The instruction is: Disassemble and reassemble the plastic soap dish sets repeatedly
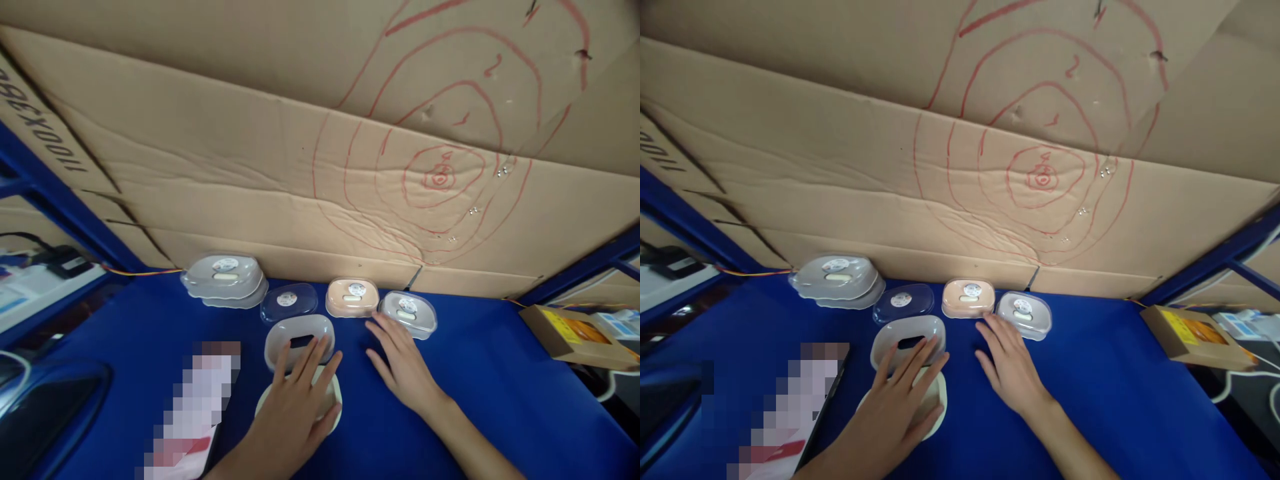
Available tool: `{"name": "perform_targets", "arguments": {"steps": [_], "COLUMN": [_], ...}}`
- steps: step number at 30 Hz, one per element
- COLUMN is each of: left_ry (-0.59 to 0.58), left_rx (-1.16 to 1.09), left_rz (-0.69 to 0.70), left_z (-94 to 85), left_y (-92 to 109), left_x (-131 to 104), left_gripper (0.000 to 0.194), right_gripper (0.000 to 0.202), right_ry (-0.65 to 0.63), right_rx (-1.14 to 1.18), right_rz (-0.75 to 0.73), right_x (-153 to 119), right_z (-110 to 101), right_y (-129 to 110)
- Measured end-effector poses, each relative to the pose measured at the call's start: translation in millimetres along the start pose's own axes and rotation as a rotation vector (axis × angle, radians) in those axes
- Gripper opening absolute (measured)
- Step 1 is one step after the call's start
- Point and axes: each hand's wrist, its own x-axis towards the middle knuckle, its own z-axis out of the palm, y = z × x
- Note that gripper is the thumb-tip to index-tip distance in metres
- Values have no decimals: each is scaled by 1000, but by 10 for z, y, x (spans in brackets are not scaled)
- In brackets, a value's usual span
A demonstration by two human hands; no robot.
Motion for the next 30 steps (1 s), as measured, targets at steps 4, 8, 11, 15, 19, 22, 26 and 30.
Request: {"name": "perform_targets", "arguments": {"steps": [4, 8, 11, 15, 19, 22, 26, 30], "left_ry": [11, 37, 64, 99, 142, 132, 98, 29], "left_rx": [23, 23, -6, -143, -356, -564, -873, -1271], "left_rz": [-28, -95, -123, -129, -175, -278, -428, -567], "left_z": [31, 41, 11, -82, -179, -223, -222, -126], "left_y": [-19, -10, 30, 79, 82, 78, 108, 159], "left_x": [-12, -15, -6, 20, 34, 18, -16, -31], "left_gripper": [48, 43, 41, 44, 42, 42, 45, 55], "right_gripper": [60, 51, 37, 38, 43, 43, 35, 28], "right_ry": [17, 17, 29, 45, 45, 139, 252, 345], "right_rx": [-78, -75, -71, -51, 18, 143, 373, 440], "right_rz": [-3, -31, -34, -29, -36, 48, 299, 417], "right_x": [238, 282, 169, 55, 44, 3, -59, -29], "right_z": [123, 140, 86, 56, 83, 81, 66, 71], "right_y": [94, 26, -66, -105, -62, -51, -63, -84]}}
